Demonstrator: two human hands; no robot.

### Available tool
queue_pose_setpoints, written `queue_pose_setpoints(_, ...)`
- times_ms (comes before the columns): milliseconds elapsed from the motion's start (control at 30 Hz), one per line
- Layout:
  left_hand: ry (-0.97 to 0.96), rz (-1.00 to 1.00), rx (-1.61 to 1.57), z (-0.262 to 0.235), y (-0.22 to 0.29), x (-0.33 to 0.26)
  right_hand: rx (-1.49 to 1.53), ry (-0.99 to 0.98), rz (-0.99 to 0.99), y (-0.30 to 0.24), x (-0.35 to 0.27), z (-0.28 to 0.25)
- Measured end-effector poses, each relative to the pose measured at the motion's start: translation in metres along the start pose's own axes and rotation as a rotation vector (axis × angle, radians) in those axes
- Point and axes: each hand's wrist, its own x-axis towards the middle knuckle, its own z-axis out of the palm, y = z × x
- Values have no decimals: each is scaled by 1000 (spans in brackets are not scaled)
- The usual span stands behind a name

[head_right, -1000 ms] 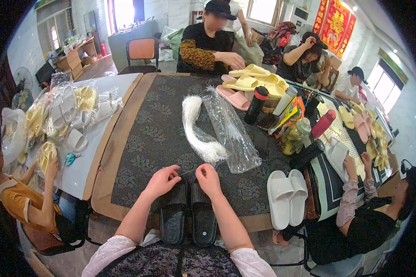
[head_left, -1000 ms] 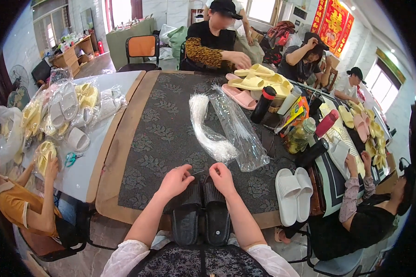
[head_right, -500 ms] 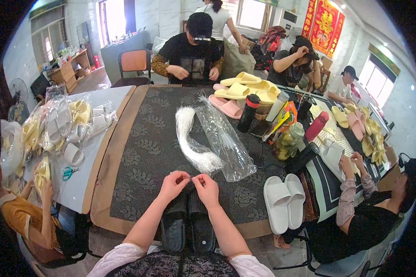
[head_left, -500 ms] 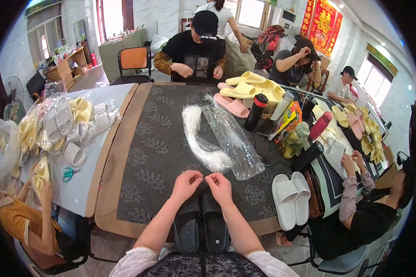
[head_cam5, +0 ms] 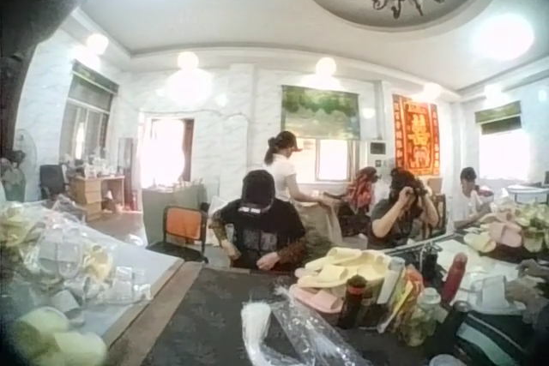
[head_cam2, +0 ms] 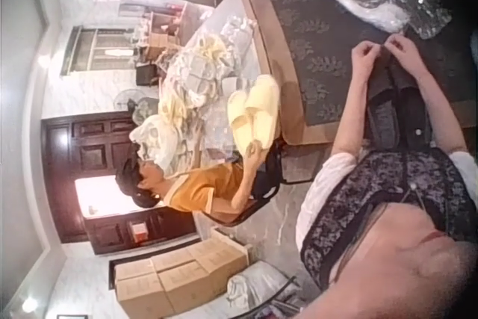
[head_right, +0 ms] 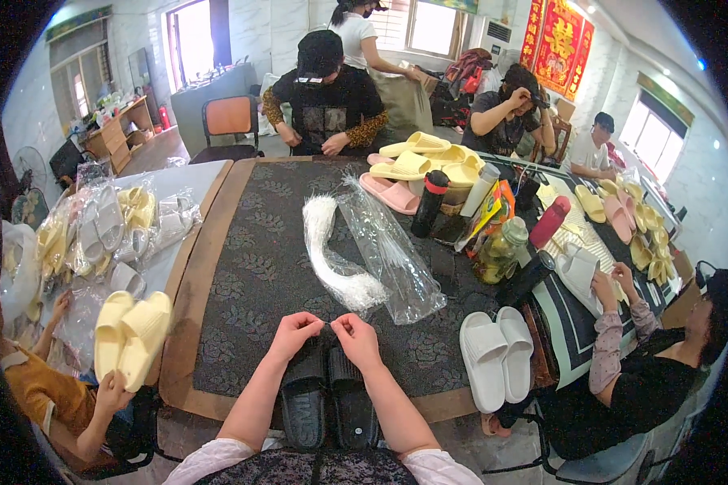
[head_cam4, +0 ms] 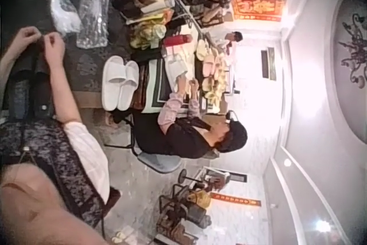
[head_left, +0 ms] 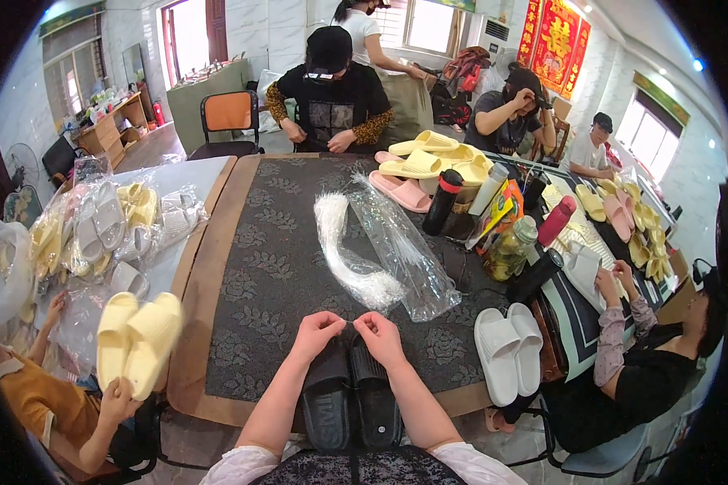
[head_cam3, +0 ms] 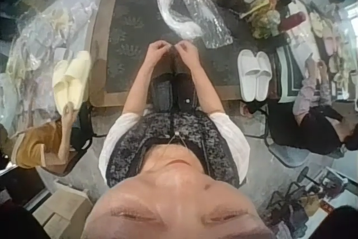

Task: Inspecting and pairing foam slippers at a manufacturing table.

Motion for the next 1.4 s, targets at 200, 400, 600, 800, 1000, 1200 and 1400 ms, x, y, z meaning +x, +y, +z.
queue_pose_setpoints(200,-29,22,51,2,2,-1,-88,-2,-4,2,1,0)
queue_pose_setpoints(400,73,-13,-45,2,4,-1,-85,-32,1,4,0,-2)
queue_pose_setpoints(600,41,-4,-26,0,1,0,-110,-8,-13,10,1,1)
queue_pose_setpoints(800,74,-11,-38,0,4,-2,-113,-43,4,7,0,0)
queue_pose_setpoints(1000,74,8,-53,1,4,-1,-80,18,-31,9,2,1)
queue_pose_setpoints(1200,66,-2,-20,-1,0,-1,-49,-19,-7,6,1,0)
queue_pose_setpoints(1400,103,43,-7,2,5,-3,-23,5,-5,10,2,2)
